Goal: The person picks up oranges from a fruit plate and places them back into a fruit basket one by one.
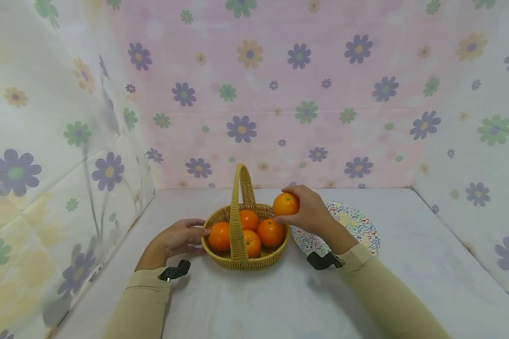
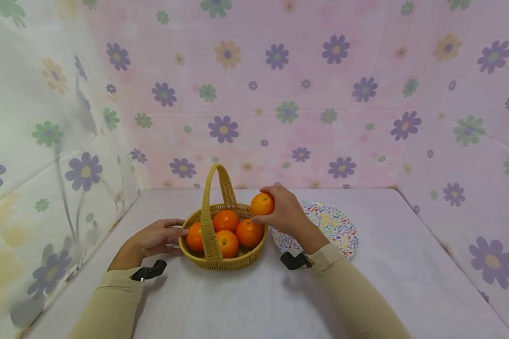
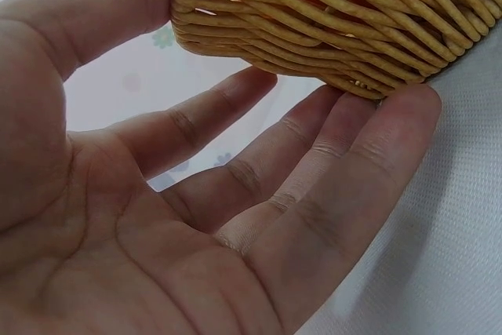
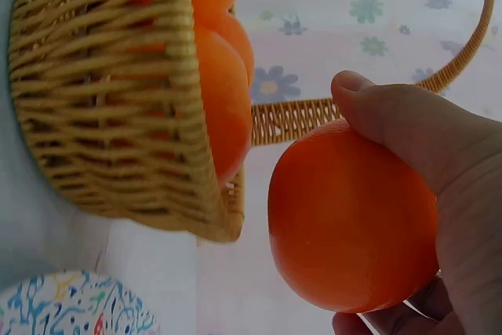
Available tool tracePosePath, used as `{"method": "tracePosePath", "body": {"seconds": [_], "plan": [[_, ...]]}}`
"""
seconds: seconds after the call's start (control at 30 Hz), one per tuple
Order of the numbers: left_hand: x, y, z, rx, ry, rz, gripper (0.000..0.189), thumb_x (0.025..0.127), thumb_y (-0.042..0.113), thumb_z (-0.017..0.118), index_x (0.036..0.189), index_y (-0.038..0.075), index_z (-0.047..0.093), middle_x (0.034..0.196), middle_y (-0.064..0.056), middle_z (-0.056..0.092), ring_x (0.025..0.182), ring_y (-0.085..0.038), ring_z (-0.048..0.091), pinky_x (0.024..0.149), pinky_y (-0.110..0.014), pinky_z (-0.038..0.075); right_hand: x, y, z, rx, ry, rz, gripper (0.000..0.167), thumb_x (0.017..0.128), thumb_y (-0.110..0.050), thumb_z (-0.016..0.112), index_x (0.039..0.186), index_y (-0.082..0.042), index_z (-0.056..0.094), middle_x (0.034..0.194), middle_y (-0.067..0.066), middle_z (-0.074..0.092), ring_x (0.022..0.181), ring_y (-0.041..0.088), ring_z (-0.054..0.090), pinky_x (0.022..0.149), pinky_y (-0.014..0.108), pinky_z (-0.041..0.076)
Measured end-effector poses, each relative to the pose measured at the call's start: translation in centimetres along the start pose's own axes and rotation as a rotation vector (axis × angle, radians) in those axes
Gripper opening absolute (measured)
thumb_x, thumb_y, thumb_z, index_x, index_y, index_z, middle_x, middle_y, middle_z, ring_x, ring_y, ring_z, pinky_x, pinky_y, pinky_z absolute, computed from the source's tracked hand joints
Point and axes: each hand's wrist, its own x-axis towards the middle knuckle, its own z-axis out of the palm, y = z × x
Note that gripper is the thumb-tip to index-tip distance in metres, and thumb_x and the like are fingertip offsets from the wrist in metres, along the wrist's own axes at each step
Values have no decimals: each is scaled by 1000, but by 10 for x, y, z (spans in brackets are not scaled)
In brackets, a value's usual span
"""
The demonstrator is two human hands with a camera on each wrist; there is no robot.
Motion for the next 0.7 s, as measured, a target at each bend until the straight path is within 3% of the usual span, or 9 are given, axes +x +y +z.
{"method": "tracePosePath", "body": {"seconds": [0.47, 0.7], "plan": [[-1, 1, 0, 8, -1, 7, 70, 97, 29, 74, 152, 1, 41, 137, -19, 63, 109, -27, 71, 93, -50, 61, 17, -40, 31, 66, -87, 1, 79, 73, -41, 94, 140, -15, 60, 134, 1, 64, 110, 21, 65, 90, 41, 62], [1, -2, 0, -3, 2, 5, 70, 96, 28, 75, 152, 0, 42, 136, -19, 64, 109, -27, 71, 92, -51, 61, 20, -47, 46, 82, -125, 7, 80, 74, -42, 94, 140, -13, 60, 131, -1, 65, 110, 20, 64, 91, 40, 61]]}}
